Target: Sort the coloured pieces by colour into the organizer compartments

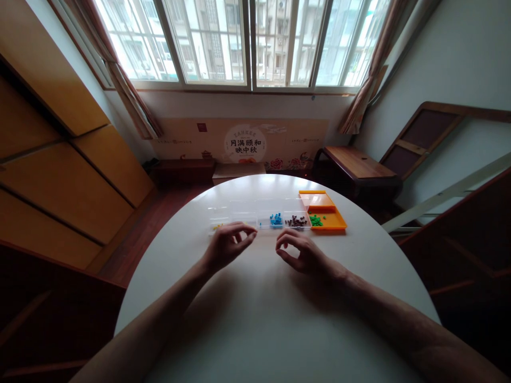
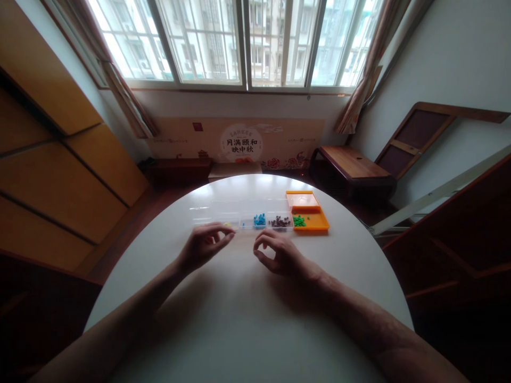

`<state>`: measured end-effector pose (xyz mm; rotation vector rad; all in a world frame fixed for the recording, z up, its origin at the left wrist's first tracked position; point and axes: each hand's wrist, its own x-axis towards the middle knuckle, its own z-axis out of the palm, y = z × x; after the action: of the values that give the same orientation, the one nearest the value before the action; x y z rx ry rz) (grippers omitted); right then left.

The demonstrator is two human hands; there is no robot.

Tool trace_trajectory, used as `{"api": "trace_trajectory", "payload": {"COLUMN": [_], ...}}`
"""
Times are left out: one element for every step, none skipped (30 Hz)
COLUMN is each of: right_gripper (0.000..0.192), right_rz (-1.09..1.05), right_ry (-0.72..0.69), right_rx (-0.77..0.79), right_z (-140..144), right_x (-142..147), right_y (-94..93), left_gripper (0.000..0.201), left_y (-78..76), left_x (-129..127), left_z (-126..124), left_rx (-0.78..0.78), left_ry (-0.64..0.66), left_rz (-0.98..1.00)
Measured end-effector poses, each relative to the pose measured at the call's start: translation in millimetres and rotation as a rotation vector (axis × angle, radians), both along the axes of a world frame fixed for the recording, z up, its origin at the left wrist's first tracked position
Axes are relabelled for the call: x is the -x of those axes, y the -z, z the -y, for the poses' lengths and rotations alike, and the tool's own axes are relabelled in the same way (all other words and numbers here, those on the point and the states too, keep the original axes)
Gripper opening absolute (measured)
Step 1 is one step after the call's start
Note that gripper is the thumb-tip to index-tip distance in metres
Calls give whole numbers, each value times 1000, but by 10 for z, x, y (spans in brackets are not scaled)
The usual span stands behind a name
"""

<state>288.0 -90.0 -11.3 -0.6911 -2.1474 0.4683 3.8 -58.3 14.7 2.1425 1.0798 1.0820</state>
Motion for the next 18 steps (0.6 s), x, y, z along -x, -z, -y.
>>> {"api": "trace_trajectory", "payload": {"right_gripper": [6, 6, 6, 6, 6, 6, 6, 7, 8, 9, 9, 10, 10, 10, 10, 9, 8, 8], "right_rz": [2, 14, 36, 62, 87, 107, 120, 129, 135, 136, 135, 132, 129, 127, 123, 117, 108, 100], "right_ry": [5, 11, 17, 20, 25, 31, 36, 39, 40, 42, 43, 41, 38, 32, 25, 20, 15, 12], "right_rx": [-3, -14, -33, -54, -73, -88, -100, -106, -108, -108, -108, -108, -108, -107, -105, -101, -94, -84], "right_z": [6, 10, 14, 17, 20, 24, 28, 31, 33, 33, 31, 27, 20, 13, 5, -2, -7, -11], "right_x": [-2, -2, -2, -3, -5, -8, -12, -16, -20, -24, -28, -31, -35, -38, -41, -45, -50, -55], "right_y": [5, 11, 19, 25, 29, 31, 31, 30, 27, 25, 23, 22, 22, 22, 21, 19, 16, 13], "left_gripper": [24, 23, 23, 23, 24, 25, 26, 27, 27, 27, 27, 27, 27, 26, 26, 27, 27, 27], "left_y": [-52, -101, -144, -178, -203, -220, -229, -233, -234, -233, -231, -228, -226, -223, -218, -212, -204, -195], "left_x": [94, 194, 293, 388, 473, 548, 611, 663, 704, 736, 760, 779, 793, 805, 814, 823, 831, 838], "left_z": [-44, -90, -133, -175, -212, -244, -272, -295, -314, -329, -342, -354, -365, -375, -386, -397, -408, -419], "left_rx": [-77, -153, -217, -262, -295, -310, -312, -309, -300, -292, -285, -281, -278, -276, -275, -273, -270, -267], "left_ry": [-80, -172, -266, -331, -374, -390, -397, -402, -401, -396, -388, -378, -369, -362, -357, -354, -349, -343], "left_rz": [-87, -189, -291, -377, -444, -501, -544, -572, -593, -612, -628, -642, -654, -663, -669, -674, -680, -686]}}
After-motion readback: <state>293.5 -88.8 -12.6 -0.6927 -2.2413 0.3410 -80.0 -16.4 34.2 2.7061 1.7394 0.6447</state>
